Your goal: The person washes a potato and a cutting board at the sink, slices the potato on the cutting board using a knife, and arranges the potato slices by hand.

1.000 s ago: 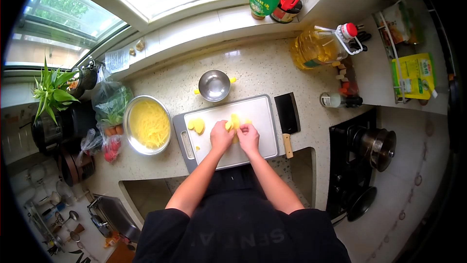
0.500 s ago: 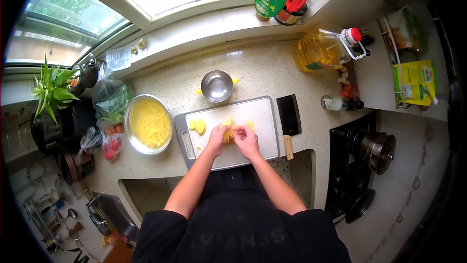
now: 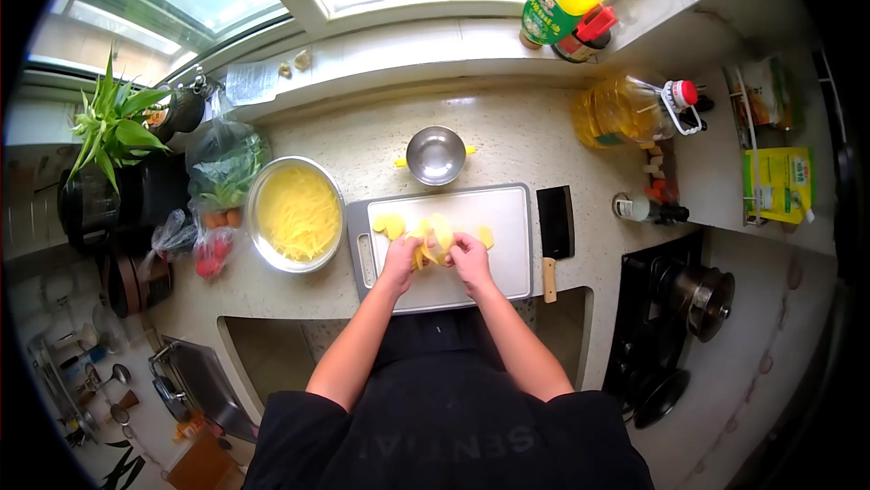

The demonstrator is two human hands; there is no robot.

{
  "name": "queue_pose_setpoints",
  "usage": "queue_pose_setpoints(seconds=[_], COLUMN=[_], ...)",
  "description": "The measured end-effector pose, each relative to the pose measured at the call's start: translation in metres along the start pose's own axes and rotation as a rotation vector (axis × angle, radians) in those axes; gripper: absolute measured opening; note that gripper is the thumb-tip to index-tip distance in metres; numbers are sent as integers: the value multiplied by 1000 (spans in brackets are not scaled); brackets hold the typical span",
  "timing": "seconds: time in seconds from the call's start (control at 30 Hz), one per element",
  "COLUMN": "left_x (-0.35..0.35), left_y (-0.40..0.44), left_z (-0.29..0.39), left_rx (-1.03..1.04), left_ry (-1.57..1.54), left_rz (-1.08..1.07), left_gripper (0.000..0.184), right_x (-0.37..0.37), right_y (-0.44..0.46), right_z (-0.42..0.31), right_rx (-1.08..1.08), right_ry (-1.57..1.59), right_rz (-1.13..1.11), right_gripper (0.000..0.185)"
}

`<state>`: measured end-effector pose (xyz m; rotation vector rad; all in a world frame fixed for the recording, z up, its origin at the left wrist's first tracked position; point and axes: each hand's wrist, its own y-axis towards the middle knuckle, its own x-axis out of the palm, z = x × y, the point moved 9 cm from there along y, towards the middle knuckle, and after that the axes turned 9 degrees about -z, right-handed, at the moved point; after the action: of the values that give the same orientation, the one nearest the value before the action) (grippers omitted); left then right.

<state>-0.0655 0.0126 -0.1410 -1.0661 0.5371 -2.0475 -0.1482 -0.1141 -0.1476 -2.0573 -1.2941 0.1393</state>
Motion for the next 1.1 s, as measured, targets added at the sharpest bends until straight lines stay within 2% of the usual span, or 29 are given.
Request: queue_pose_setpoints(seconds=[0.17, 0.2, 0.27, 0.37, 0.47, 0.57, 0.63, 0.7, 0.8, 0.87, 0.9, 0.97, 1.1], left_x=[-25, -28, -35, -42, -40, -28, -20, -17, -10, -9, -13, -18, 6], left_y=[-38, -43, -51, -57, -58, -57, -51, -45, -37, -31, -25, -17, -19], left_z=[14, 18, 21, 22, 26, 22, 14, 6, -3, -11, -20, -34, -28], left_rx=[48, 68, 109, 159, 173, 144, 112, 74, 24, 9, 16, 29, -5], left_ry=[-182, -221, -287, -365, -375, -376, -415, -414, -359, -308, -269, -191, -362], left_rz=[-6, -28, -38, -37, -43, -101, -179, -166, -115, -89, -77, -49, -107], left_gripper=[50, 57, 58, 59, 57, 55, 54, 48, 42, 38, 40, 44, 56], right_x=[28, 38, 55, 54, 33, 12, 3, 0, -12, -26, -28, -23, -19], right_y=[13, 17, 22, 10, -19, -32, -37, -40, -31, -28, -29, -44, -51], right_z=[4, 3, 2, -29, -52, -43, -43, -43, -22, -7, -8, -23, -21], right_rx=[36, 24, -3, -315, -512, -345, -366, -378, -256, -241, -235, -277, -250], right_ry=[8, -52, -170, -721, -1126, -1347, -1367, -1348, -1343, -1178, -1096, -1134, -1185], right_rz=[-57, -85, -139, 40, 170, 65, 90, 112, 54, 107, 129, 188, 246], right_gripper=[22, 21, 21, 25, 31, 37, 39, 37, 34, 34, 33, 32, 35])
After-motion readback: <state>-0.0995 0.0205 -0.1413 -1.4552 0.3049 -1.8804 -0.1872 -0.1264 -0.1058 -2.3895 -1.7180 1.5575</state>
